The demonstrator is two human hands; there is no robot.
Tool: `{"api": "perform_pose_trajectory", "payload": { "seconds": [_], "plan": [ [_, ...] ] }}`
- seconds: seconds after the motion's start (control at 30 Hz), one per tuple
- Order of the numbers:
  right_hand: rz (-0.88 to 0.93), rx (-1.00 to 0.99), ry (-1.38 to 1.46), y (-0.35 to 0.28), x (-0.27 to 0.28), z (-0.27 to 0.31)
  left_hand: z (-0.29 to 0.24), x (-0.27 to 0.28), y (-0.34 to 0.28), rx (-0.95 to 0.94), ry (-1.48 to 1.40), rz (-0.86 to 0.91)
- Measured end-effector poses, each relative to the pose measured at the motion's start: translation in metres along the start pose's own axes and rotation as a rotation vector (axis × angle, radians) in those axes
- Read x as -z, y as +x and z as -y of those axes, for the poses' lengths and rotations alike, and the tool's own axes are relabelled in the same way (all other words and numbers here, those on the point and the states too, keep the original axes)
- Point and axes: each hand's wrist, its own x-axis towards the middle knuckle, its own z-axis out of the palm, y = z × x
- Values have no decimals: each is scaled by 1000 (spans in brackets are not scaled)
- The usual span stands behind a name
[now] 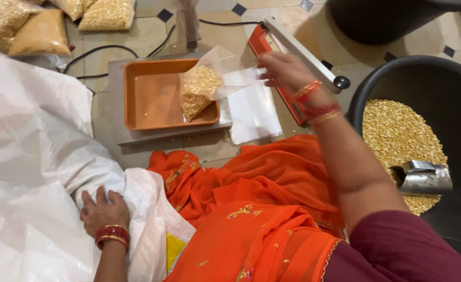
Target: Weighing and packaging chickpeas into small plastic bags.
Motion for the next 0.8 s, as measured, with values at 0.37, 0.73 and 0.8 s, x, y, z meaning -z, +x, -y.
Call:
{"api": "perform_pose_trajectory", "payload": {
  "seconds": [0.37,0.73,0.8],
  "plan": [
    [-365,-223,-1346,-128,312,-408,11,-17,3,-43,9,-77],
    [-437,-587,398,-142,231,-268,-6,7,0,29,20,-3],
    [-426,-504,552,-141,277,-293,-8,9,1,31,16,4]
  ]
}}
